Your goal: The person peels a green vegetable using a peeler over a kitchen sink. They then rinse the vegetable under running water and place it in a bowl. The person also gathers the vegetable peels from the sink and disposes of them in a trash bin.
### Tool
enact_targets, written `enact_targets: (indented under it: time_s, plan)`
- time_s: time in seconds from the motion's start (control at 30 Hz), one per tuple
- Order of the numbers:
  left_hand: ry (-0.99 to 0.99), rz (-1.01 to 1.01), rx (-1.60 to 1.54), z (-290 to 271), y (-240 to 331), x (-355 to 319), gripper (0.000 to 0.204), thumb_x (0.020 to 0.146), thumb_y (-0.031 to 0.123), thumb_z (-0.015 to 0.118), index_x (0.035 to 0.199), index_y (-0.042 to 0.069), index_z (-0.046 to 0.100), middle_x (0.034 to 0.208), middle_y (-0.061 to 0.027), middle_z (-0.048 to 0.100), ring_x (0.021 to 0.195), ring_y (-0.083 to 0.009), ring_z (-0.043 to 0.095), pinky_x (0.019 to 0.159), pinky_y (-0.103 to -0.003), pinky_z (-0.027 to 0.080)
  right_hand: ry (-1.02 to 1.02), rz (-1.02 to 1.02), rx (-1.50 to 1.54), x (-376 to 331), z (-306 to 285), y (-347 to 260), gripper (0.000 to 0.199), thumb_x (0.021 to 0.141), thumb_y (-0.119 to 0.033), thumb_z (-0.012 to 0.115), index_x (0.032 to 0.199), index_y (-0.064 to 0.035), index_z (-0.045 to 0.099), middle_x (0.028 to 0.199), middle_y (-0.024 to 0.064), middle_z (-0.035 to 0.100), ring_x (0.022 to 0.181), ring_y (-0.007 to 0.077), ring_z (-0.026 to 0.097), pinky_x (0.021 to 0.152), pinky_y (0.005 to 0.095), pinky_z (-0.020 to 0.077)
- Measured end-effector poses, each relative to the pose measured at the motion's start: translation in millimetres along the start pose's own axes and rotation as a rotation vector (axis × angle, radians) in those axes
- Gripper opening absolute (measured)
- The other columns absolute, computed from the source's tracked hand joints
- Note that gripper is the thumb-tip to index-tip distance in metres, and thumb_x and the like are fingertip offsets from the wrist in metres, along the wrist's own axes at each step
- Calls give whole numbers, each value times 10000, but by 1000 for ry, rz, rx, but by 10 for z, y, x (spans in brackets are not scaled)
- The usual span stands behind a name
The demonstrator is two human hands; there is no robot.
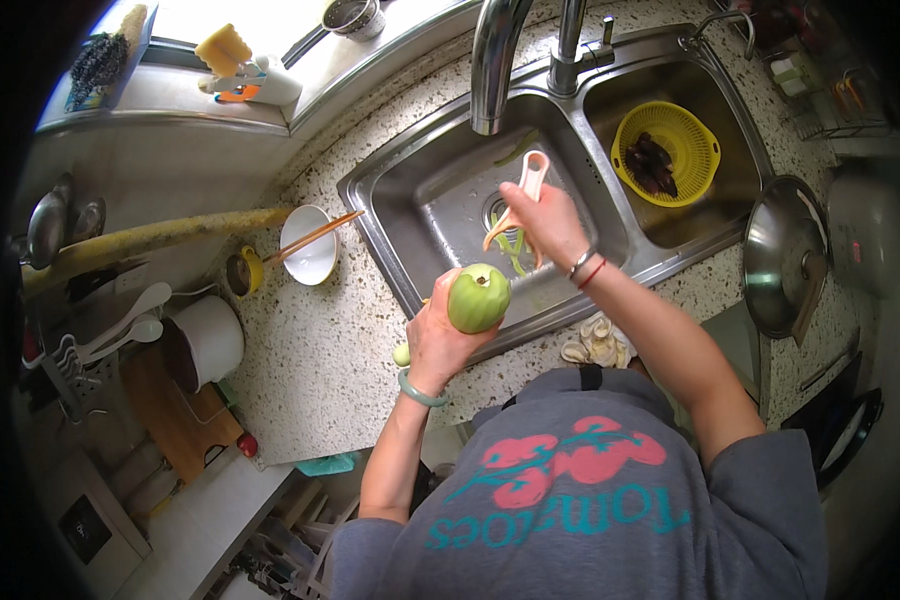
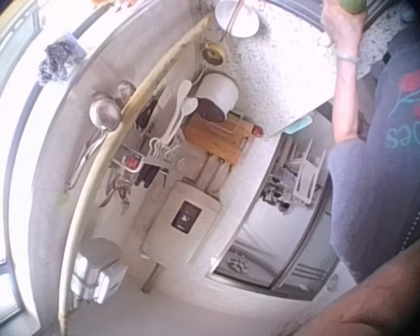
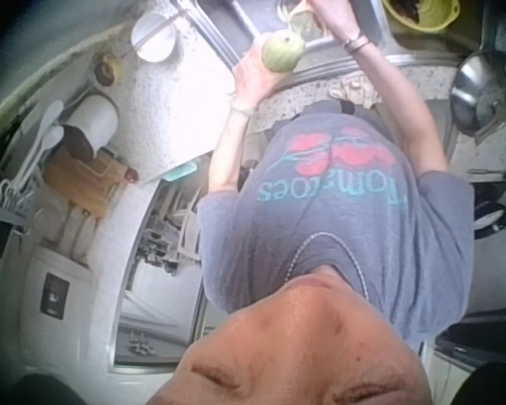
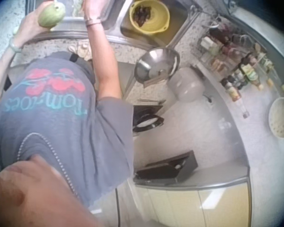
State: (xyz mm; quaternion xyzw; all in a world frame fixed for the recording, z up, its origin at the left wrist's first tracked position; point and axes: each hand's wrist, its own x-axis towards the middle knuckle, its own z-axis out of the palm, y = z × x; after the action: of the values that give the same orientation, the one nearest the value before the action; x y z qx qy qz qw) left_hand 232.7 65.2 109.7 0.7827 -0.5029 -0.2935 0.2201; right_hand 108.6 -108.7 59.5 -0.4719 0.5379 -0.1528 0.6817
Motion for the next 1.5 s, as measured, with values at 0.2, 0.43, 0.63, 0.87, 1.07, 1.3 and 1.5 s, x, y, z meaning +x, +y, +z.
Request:
enact_targets:
  time_s: [0.2,0.43,0.63,0.87,1.07,1.3,1.5]
  plan:
    - [49,75,109,43,-21,42,742,565,233,850,1213,167,493,974,-80,659,799,-327,649,677,-422,522,-21,-162,-20,-242,346,-63,304,916,-298,611,762,-41,562,636,-33,544,567,38,492,505,234,386]
    - [-34,-20,128,127,-151,-1,745,613,336,831,1260,156,510,989,-107,679,826,-307,672,688,-399,534,-92,11,-149,-24,310,84,424,845,-379,598,678,10,615,601,70,594,565,142,557,553,330,439]
    - [-76,-70,19,190,-212,-37,673,657,390,804,1219,161,514,998,-91,679,824,-331,668,679,-432,535,-129,72,-115,154,397,373,363,786,-321,587,669,21,622,619,88,608,574,161,564,556,333,443]
    - [-158,-110,13,180,-331,-105,672,662,409,798,1219,158,517,956,-115,685,839,-330,666,689,-418,533,-80,20,-310,239,448,510,390,771,-336,580,705,44,643,674,187,641,626,275,626,602,386,470]
    - [-228,-165,-41,138,-313,-121,710,670,405,810,1250,126,511,956,-124,691,877,-326,672,740,-408,528,-124,-59,-396,314,465,585,313,788,-324,562,746,-27,652,691,199,636,671,344,634,610,417,472]
    - [-195,-75,-255,-2,-236,-170,782,662,390,842,1286,103,469,1034,-112,670,942,-269,669,768,-379,537,152,98,-446,777,-92,900,353,821,-354,525,735,-40,661,694,175,658,684,313,663,625,416,509]
    - [-494,-683,-1495,259,-546,2,609,934,625,379,1176,81,508,991,-83,579,758,-219,625,614,-319,566,66,30,40,388,174,444,415,893,-409,583,788,-13,652,711,41,646,659,122,602,619,298,461]
